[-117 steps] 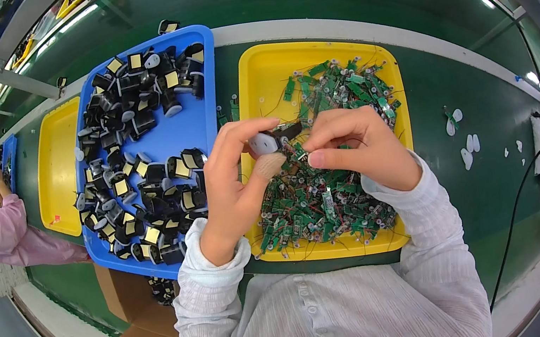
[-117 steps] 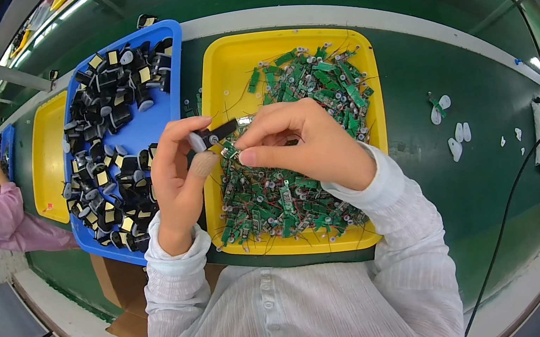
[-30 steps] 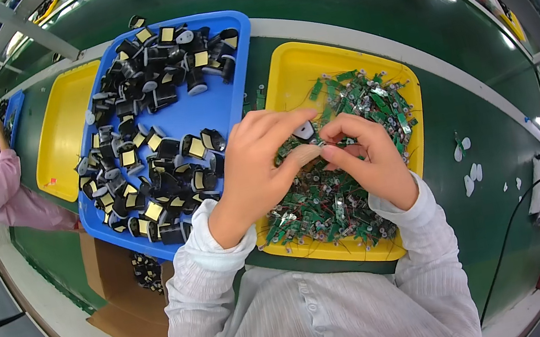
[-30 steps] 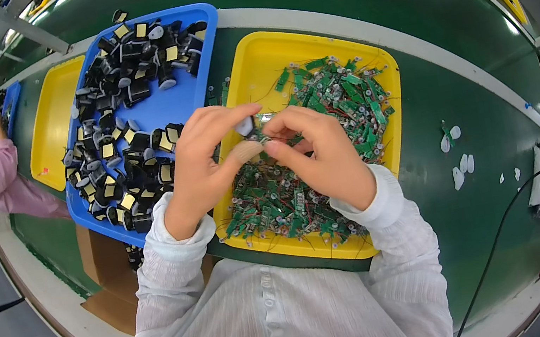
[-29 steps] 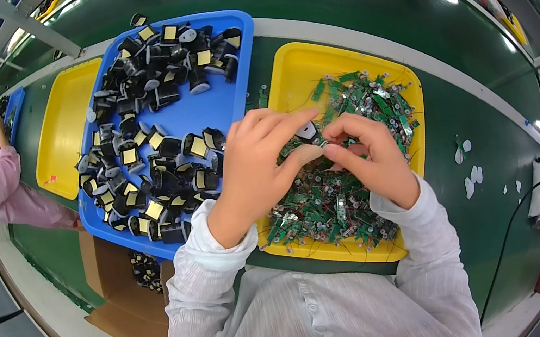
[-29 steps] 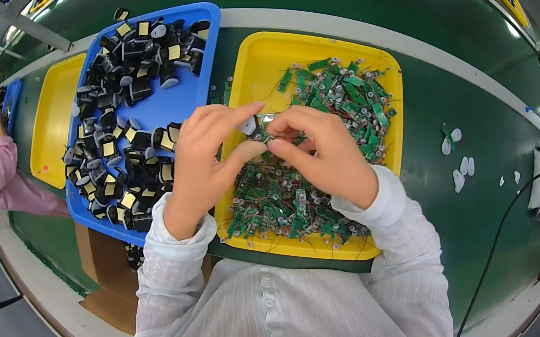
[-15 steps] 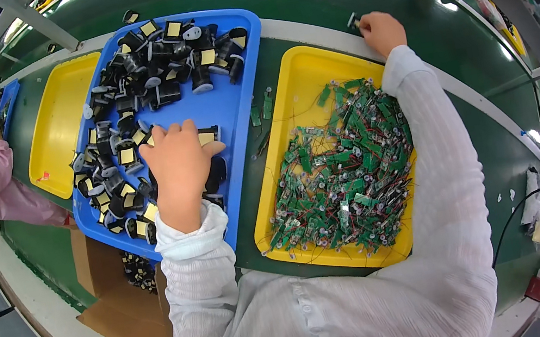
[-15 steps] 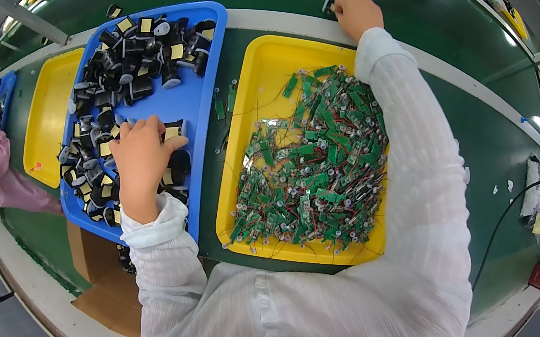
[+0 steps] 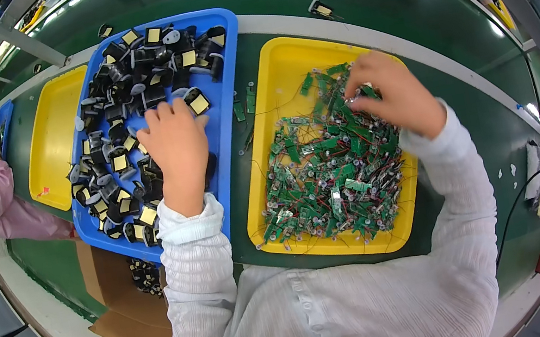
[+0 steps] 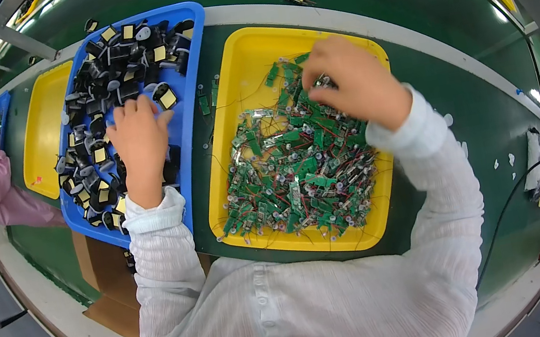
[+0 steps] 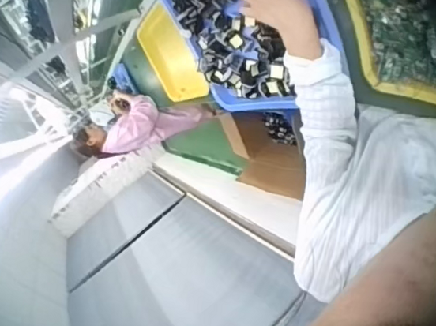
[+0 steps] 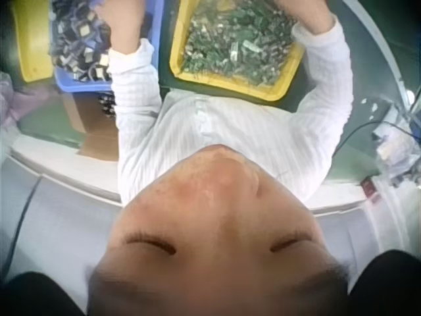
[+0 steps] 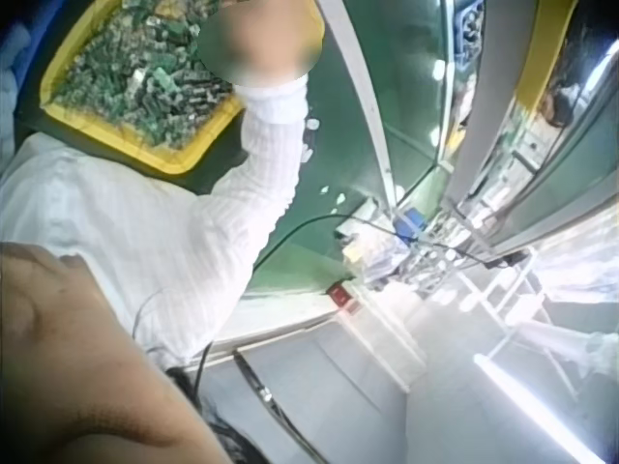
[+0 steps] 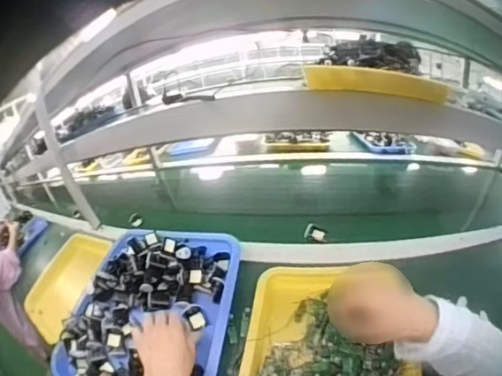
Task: The person repeatedly picks small black plastic housings from a blue tray and green circuit boards from a yellow tray, then inserts the boards into the housings by hand. The assembled units are placed back into the blue tray. The process is continuous and repetitive throughout the clip.
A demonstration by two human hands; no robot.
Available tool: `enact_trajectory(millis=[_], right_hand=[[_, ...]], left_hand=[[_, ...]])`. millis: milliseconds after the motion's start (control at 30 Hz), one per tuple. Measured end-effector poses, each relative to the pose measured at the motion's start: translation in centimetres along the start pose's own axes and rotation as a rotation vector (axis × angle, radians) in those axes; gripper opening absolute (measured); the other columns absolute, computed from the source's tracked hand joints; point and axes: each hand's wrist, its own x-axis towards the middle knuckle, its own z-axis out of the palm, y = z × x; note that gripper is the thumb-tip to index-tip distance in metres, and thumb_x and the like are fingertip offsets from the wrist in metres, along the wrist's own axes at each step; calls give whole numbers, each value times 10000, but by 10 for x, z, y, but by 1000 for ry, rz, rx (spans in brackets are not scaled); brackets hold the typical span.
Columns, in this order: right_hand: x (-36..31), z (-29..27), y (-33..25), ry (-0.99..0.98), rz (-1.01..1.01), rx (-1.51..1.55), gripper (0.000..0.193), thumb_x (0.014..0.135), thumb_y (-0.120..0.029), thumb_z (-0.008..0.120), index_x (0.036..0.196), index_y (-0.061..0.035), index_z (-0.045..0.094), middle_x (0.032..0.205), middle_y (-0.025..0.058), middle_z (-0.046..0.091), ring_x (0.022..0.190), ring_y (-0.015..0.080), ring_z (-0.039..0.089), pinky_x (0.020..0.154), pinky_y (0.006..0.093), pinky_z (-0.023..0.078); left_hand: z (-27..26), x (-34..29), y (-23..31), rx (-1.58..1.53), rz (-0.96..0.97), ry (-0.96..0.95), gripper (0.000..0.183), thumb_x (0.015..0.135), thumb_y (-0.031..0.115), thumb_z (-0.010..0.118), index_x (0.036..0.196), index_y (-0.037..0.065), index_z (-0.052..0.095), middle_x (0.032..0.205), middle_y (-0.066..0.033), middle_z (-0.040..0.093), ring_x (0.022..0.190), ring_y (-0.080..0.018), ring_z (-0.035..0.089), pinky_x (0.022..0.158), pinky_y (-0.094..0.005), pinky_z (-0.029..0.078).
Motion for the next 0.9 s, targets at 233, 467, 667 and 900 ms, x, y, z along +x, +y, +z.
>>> enact_trajectory(millis=[233, 467, 667, 900], right_hand=[[-27, 30, -22, -107, 232, -147, 167, 661, -174, 694, 712, -70, 574, 758, 58, 519, 812, 253, 502, 659, 367, 446], [-22, 19, -30, 281, 66, 38, 136, 719, -132, 651, 749, -41, 554, 786, 68, 560, 813, 248, 537, 694, 330, 445], [-14, 30, -76, 299, 187, 1348, 126, 890, -79, 478, 998, -23, 446, 848, 40, 540, 787, 116, 551, 725, 250, 433], [-12, 54, -86, 302, 108, 1628, 117, 893, -136, 488, 960, -41, 473, 900, 32, 497, 764, 100, 503, 718, 256, 421]], left_hand=[[10, 6, 3, -169, 23, -185, 347, 698, 221, 674, 1010, 157, 536, 912, -83, 582, 808, -269, 579, 678, -396, 476], [-18, 7, 7, -617, -47, 46, 271, 717, 191, 658, 930, 70, 542, 802, -99, 580, 729, -232, 590, 613, -346, 461], [-41, -13, 44, -1771, 52, -304, 204, 846, 129, 500, 1009, 5, 503, 949, -50, 511, 878, -115, 502, 747, -238, 408], [-47, -30, 59, -1989, 95, -582, 208, 865, 60, 457, 1059, 18, 522, 1218, -107, 470, 964, -131, 502, 811, -271, 409]])
